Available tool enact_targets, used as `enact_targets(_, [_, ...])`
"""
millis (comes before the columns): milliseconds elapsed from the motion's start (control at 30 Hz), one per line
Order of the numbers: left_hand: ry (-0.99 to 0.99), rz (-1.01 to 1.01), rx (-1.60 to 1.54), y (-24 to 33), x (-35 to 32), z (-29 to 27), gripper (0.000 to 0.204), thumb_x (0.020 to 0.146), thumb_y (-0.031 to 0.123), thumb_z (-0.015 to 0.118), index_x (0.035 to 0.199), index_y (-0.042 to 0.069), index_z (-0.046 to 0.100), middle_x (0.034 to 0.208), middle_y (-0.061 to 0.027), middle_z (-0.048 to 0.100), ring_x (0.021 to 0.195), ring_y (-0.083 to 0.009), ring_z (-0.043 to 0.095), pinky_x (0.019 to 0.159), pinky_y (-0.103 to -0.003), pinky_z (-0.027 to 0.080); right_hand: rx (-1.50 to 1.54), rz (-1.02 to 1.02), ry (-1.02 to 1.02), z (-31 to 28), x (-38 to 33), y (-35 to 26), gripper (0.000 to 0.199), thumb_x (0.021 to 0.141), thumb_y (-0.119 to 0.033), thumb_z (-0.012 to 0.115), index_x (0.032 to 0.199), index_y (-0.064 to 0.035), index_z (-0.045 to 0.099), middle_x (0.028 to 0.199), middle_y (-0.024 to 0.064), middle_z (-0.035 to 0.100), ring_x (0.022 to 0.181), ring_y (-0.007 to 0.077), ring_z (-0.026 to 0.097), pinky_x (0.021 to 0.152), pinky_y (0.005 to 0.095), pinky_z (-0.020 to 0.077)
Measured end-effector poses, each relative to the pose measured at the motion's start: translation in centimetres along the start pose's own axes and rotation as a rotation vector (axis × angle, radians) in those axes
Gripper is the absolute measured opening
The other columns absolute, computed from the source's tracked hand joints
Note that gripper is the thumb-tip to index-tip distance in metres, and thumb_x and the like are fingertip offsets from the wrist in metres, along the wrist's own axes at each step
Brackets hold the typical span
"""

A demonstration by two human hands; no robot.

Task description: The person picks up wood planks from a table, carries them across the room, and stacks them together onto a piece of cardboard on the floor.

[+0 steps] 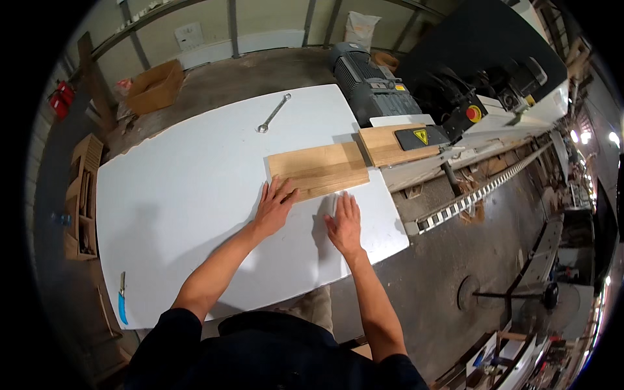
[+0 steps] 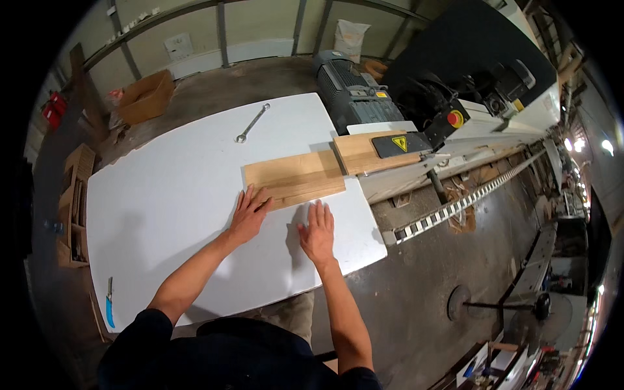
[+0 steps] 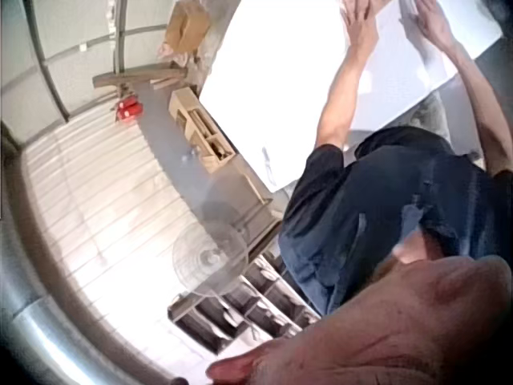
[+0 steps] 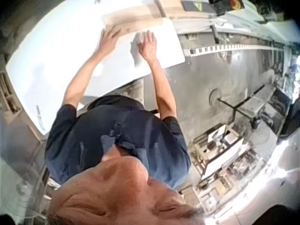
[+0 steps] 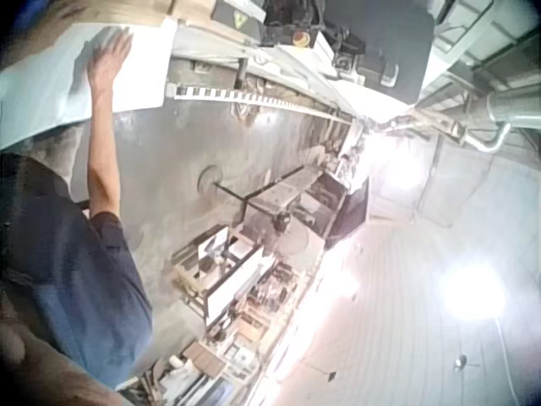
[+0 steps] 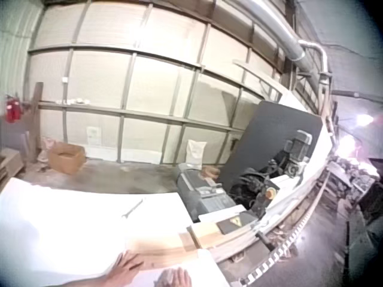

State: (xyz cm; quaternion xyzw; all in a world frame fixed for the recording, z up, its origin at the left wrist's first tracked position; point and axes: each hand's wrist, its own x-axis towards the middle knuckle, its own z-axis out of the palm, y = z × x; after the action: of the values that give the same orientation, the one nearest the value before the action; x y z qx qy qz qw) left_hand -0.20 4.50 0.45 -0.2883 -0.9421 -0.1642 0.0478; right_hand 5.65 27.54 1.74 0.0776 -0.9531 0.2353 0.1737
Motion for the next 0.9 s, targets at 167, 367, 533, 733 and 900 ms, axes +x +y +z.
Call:
enact_targets(167, [0.004, -0.147, -0.021, 1.6, -0.5, -0.8, 0.048, 0.087, 0.006, 0.055, 0.134, 0.013, 0.05, 0.151, -0.0149, 0.027, 0.14, -0.0413, 0.017, 0.114, -0.051, 0.019, -0.107, -0.127, -0.223, 2.0, 4.2, 2.9, 0.065, 0.089, -0.038, 0.055, 0.141, -0.0026, 0.037, 0.15, 0.0128, 0.031, 0.139, 0.0393, 0.022, 0.113, 0.0552, 0.0147])
enact_targets(367, [0.085, -0.201, 0.076, 4.1, -1.0, -1.2, 0.05, 0.084, 0.012, 0.061, 0.133, 0.007, 0.05, 0.148, -0.0172, 0.032, 0.137, -0.0423, 0.024, 0.112, -0.051, 0.023, 0.069, -0.002, 0.044, -0.6, 4.2, 8.7, 0.055, 0.089, -0.036, 0.059, 0.131, -0.0014, 0.047, 0.132, 0.0183, 0.046, 0.123, 0.0395, 0.039, 0.103, 0.0506, 0.0283])
enact_targets(533, [0.243, -0.299, -0.152, 9.5, 2.3, -0.6, 0.047, 0.085, 0.017, 0.063, 0.129, 0.004, 0.053, 0.14, -0.0195, 0.041, 0.128, -0.0409, 0.037, 0.106, -0.048, 0.033, 1.777, 0.999, 0.156, -2.0, 10.1, 9.1, 0.031, 0.093, -0.037, 0.06, 0.092, -0.0069, 0.058, 0.074, 0.002, 0.057, 0.064, 0.0145, 0.055, 0.054, 0.0267, 0.043])
enact_targets(733, [0.051, -0.611, -0.886, 13.1, 10.4, -0.9, 0.048, 0.088, 0.023, 0.065, 0.129, 0.001, 0.051, 0.101, -0.0106, 0.062, 0.091, -0.0194, 0.059, 0.082, -0.031, 0.049, 1.793, 0.955, 0.249, -2.0, 11.7, 9.6, 0.018, 0.094, -0.024, 0.059, 0.096, -0.0065, 0.059, 0.08, 0.0025, 0.059, 0.068, 0.0159, 0.056, 0.058, 0.0273, 0.0436])
enact_targets(900, [0.24, -0.802, -1.617, 11.9, 10.2, -1.3, 0.045, 0.091, 0.017, 0.062, 0.126, -0.008, 0.048, 0.098, -0.0091, 0.062, 0.086, -0.0166, 0.062, 0.071, -0.032, 0.053, 1.7, 0.966, -0.164, -2.1, 5.3, 3.1, 0.013, 0.092, -0.014, 0.061, 0.091, -0.001, 0.062, 0.082, 0.007, 0.066, 0.062, 0.0171, 0.059, 0.056, 0.0296, 0.0475])
